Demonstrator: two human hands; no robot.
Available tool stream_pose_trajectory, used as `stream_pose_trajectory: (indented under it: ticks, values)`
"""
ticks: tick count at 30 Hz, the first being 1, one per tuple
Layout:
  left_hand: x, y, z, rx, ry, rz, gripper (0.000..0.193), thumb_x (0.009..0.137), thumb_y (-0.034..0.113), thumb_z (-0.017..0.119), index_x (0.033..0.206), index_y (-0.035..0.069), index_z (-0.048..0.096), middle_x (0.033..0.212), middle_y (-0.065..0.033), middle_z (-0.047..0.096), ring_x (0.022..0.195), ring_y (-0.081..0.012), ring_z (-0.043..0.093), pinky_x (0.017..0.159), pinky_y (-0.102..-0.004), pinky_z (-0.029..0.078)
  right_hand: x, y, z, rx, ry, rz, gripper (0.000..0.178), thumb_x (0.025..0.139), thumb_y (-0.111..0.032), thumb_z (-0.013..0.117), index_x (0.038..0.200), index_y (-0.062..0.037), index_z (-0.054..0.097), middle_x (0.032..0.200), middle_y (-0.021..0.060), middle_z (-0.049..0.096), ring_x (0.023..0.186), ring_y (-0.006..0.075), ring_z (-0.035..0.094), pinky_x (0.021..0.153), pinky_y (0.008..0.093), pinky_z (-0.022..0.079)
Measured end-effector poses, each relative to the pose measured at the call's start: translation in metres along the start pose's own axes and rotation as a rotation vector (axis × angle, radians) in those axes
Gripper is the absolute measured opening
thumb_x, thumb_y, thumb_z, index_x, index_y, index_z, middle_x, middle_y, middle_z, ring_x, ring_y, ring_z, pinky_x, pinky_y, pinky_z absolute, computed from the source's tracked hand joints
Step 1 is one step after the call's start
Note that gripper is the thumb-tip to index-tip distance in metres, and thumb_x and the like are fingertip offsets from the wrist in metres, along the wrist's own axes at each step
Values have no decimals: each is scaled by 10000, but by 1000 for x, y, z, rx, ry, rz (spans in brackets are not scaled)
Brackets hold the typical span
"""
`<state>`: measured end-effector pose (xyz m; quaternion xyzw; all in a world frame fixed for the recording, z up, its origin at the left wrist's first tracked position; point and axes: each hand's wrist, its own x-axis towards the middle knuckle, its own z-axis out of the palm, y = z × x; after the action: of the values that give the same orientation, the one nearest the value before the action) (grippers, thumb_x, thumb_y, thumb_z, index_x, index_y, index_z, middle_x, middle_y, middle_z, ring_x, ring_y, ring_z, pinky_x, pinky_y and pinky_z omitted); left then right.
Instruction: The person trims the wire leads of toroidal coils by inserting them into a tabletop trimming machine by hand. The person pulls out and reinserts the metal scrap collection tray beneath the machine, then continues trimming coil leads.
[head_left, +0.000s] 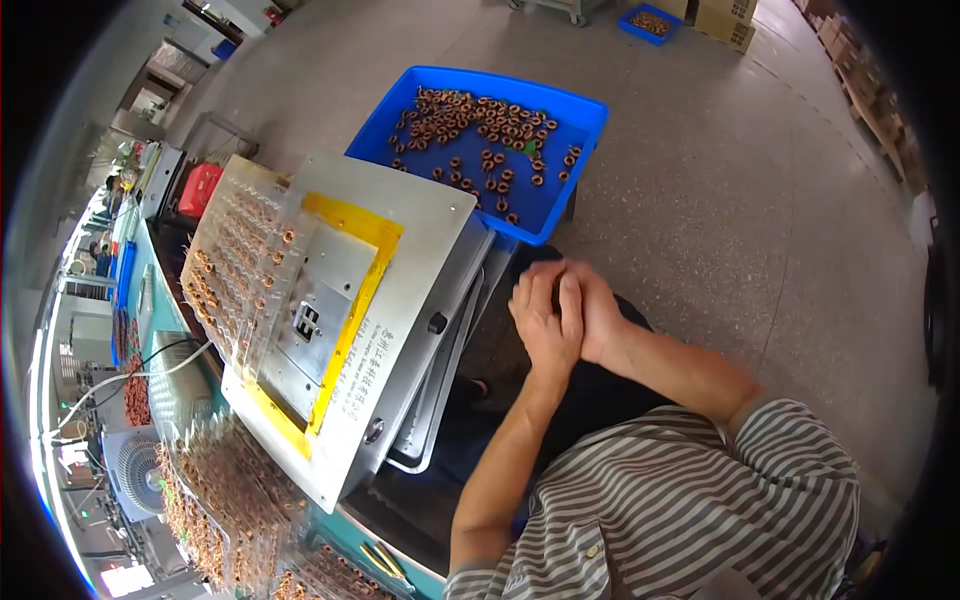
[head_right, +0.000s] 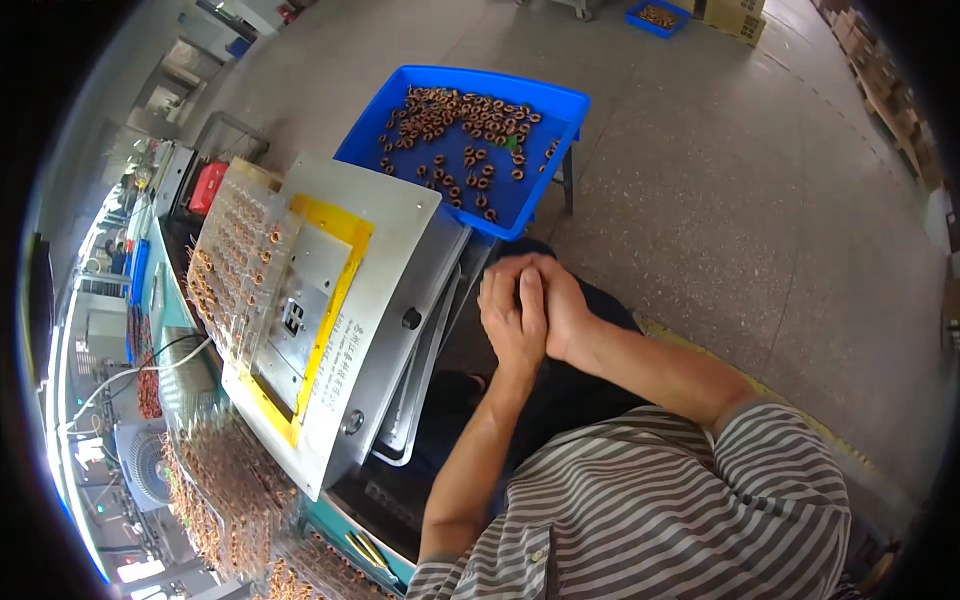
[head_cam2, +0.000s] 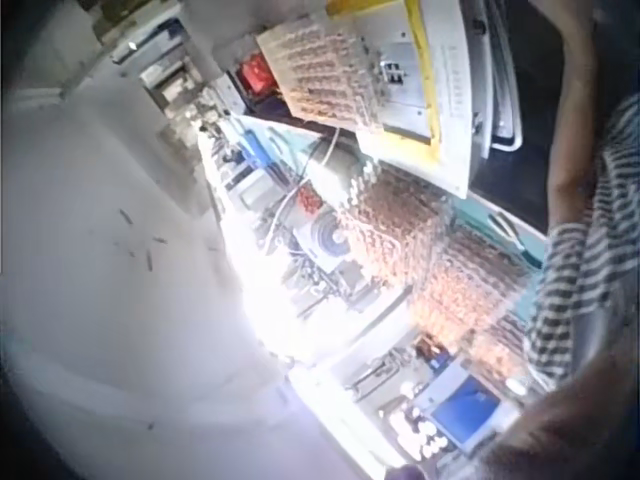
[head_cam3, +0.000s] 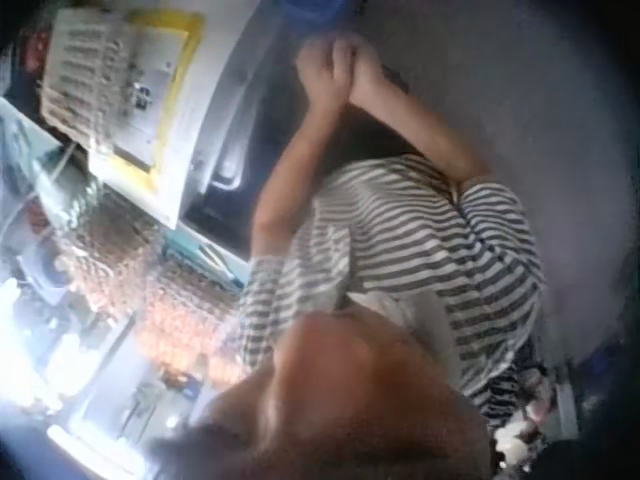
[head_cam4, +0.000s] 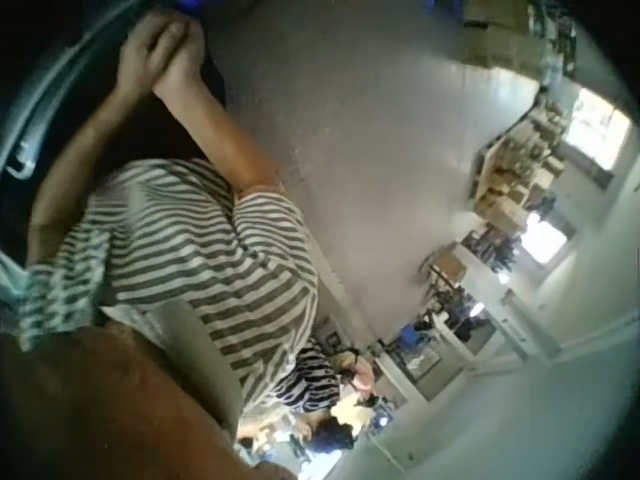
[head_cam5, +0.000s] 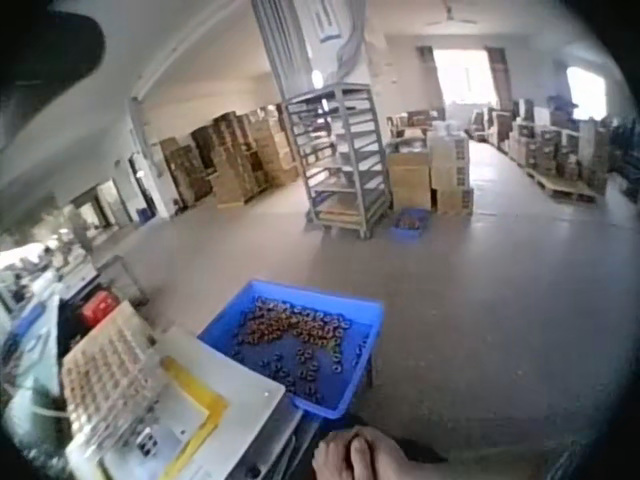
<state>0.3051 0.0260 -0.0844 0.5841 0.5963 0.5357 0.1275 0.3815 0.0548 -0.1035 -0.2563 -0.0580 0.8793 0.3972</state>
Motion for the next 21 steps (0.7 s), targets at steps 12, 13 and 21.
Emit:
stream_pose_trajectory:
  ticks: [12, 13, 21]
  values:
    - [-24, -14, -31, -57, -118, -208, 566, 889, 223, 658, 1352, -26, 451, 1359, -224, 476, 1220, -353, 505, 1007, -437, 415, 23, -46, 43, -571, -51, -269, 532, 974, -384, 558, 1383, -71, 424, 1301, 117, 500, 1135, 222, 546, 908, 392, 502]
    - [-57, -21, -36, -166, -123, -454, 524, 911, 224, 645, 1344, -15, 473, 1347, -188, 506, 1207, -307, 529, 990, -420, 432, 19, -34, 21, -669, -67, -277, 480, 984, -329, 559, 1372, -69, 447, 1280, 116, 514, 1121, 201, 551, 891, 376, 508]
    - [-157, -57, -111, -758, 690, -1072, 594, 962, 566, 467, 1295, 74, 462, 1278, -118, 545, 1163, -279, 537, 958, -405, 406, 58, 38, -18, -789, -102, 192, 318, 962, -203, 601, 1205, -8, 538, 1054, 109, 621, 919, 176, 649, 760, 315, 559]
